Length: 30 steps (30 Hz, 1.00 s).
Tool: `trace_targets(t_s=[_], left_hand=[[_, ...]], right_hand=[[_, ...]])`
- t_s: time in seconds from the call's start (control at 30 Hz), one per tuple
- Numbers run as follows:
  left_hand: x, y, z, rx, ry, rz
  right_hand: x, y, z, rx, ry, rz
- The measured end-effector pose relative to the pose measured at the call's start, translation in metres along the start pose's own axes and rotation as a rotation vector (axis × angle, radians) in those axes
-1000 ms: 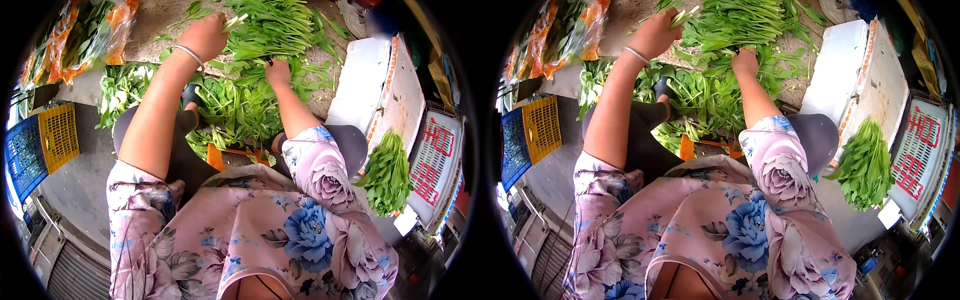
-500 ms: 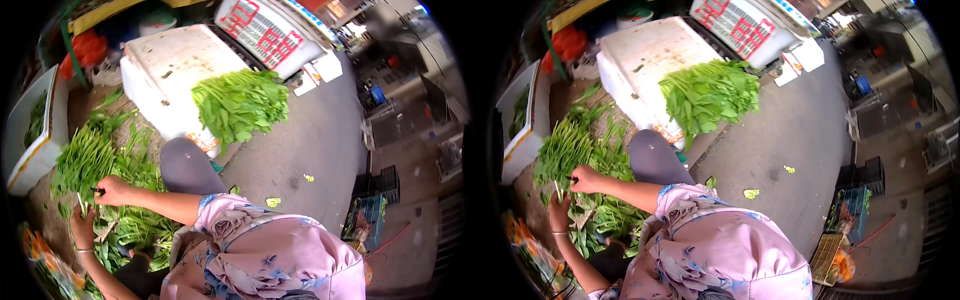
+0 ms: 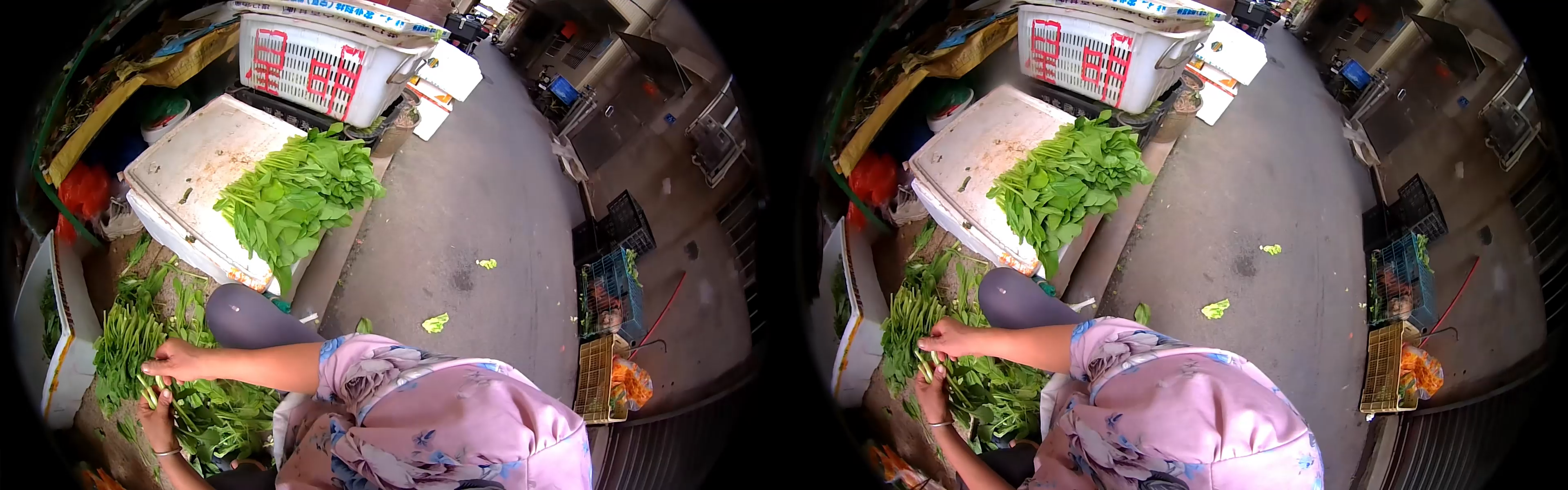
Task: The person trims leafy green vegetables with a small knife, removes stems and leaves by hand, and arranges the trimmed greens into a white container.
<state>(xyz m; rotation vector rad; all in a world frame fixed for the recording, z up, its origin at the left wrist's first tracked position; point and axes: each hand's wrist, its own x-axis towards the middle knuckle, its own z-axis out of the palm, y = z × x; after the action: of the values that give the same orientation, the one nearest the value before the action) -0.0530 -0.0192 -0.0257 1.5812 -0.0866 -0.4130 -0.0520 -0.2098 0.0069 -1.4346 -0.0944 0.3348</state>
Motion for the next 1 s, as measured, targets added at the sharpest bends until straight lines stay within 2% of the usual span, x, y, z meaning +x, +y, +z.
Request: trace_targets(t_s=[0.07, 0.2, 0.33, 0.47, 0.57, 0.8, 1.0], left_hand=[[-0.005, 0.003, 0.008, -0.059, 0.061, 0.034], [-0.002, -0.008, -0.001, -0.039, 0.049, 0.088], [-0.001, -0.012, -0.006, -0.007, 0.105, 0.034], [0.001, -0.011, -0.002, -0.020, 0.082, 0.041], [0.000, 0.000, 0.006, -0.050, 0.064, -0.031], [0.005, -0.014, -0.003, -0.034, -0.001, -0.015], [0.004, -0.020, -0.009, -0.001, 0.021, -0.006]], right_hand=[[-0.001, 0.009, 0.005, 0.163, 0.036, -0.028], [0.000, 0.017, 0.012, 0.208, -0.006, -0.074], [-0.003, 0.020, 0.012, 0.209, -0.013, -0.063], [-0.011, 0.014, 0.006, 0.229, -0.020, -0.034], [-0.015, 0.009, 0.004, 0.197, -0.031, 0.009], [-0.013, 0.019, 0.002, 0.209, -0.011, 0.020], [-0.003, 0.036, 0.001, 0.214, -0.024, 0.119]])
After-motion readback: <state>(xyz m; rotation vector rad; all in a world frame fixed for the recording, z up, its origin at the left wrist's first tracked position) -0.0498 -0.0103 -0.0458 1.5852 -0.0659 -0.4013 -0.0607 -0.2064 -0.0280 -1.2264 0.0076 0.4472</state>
